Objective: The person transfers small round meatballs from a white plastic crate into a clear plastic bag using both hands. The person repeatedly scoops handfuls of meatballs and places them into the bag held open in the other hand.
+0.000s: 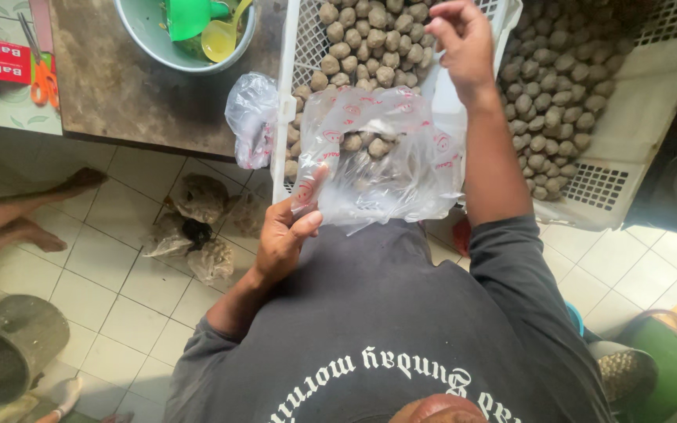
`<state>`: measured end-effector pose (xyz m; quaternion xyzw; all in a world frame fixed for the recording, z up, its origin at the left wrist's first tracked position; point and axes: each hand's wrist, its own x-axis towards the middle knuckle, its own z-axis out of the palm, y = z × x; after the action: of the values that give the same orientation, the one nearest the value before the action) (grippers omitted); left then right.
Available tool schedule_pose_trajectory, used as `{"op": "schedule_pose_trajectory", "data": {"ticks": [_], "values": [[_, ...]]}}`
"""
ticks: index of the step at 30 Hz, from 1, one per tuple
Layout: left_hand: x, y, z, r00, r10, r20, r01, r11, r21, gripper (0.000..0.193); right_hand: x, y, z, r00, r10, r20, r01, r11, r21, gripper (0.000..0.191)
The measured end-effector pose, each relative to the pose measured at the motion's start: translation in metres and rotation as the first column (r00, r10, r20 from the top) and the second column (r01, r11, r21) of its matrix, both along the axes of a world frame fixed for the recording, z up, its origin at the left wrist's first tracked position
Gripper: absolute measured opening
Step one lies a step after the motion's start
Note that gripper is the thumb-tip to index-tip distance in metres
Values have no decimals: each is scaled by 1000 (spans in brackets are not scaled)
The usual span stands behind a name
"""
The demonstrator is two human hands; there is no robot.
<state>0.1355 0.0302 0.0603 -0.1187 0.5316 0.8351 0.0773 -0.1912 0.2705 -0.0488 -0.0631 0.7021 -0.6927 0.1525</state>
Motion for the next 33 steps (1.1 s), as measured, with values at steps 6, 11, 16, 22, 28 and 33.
{"op": "schedule_pose_trajectory", "data": {"ticks": [6, 11, 16, 22, 28, 33], "values": [[-6, 2, 9, 1000, -20, 12, 20, 999, -28, 63, -7, -59, -51, 844, 321, -430, -43, 840, 541, 55], [-7, 0, 12, 1000, -22, -4, 22, 996, -84, 65, -7, -84, -38, 795, 456, -400, 12, 648, 762, 71], [-8, 0, 2, 999, -18, -32, 15, 997, -81, 63, -6, -83, -25, 799, 478, -366, -5, 613, 790, 65], [-23, 3, 3, 998, -59, -26, 58, 998, -24, 60, -6, -69, -33, 798, 491, -348, -43, 624, 781, 67], [-39, 0, 21, 991, -74, -114, 63, 994, -94, 57, -2, -43, -31, 927, 247, -281, -21, 783, 621, 58], [-46, 1, 21, 987, -118, -110, 103, 986, -129, 57, 9, -17, -22, 972, 34, -234, 22, 972, 233, 58]]}}
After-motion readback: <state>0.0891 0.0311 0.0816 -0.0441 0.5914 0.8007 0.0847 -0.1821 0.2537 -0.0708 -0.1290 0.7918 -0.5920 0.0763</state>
